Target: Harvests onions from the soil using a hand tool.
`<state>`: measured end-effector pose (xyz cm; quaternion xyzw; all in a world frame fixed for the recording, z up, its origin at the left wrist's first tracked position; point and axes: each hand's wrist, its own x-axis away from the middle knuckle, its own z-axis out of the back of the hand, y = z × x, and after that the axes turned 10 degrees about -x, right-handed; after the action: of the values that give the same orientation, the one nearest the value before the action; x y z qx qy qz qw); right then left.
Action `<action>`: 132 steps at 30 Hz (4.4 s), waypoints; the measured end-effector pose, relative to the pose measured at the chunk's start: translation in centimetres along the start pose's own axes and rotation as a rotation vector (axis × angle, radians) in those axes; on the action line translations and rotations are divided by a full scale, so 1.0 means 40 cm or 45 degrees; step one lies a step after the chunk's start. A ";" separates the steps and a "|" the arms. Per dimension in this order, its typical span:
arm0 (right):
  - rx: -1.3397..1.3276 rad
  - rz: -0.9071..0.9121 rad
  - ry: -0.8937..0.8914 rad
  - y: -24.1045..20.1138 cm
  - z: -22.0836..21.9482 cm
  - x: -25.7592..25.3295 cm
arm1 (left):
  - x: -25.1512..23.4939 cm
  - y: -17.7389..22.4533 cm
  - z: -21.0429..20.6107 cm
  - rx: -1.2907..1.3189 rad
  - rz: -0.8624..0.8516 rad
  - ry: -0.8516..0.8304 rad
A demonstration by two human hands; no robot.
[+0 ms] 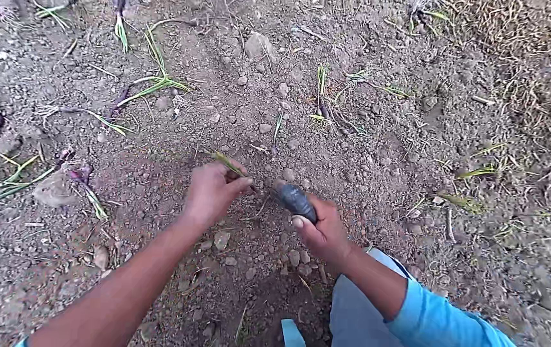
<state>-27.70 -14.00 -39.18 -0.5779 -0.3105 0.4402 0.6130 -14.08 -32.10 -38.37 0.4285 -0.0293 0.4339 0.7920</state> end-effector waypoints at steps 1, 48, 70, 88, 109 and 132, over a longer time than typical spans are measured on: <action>-0.058 -0.041 0.031 -0.014 0.008 0.009 | -0.012 0.012 -0.061 -0.089 -0.075 -0.081; -0.374 -0.205 0.446 -0.060 0.483 -0.008 | -0.461 0.348 -0.161 0.363 0.501 0.496; -0.011 -0.163 0.397 -0.003 0.585 0.072 | -0.234 0.393 -0.366 -0.570 0.335 -0.475; -0.345 -0.044 0.618 -0.038 0.625 0.025 | -0.350 0.546 -0.505 -0.593 0.046 -0.428; -0.221 -0.035 0.715 0.080 0.710 -0.089 | -0.511 0.661 -0.502 -0.858 -0.836 -0.199; -0.226 -0.063 0.983 0.082 0.853 -0.141 | -0.625 0.816 -0.657 -0.656 -0.541 -0.290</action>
<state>-61.02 -4.41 -36.91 -0.7439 -0.1077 0.1472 0.6429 -61.45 -21.78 -44.10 0.2567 -0.1360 0.1872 0.9384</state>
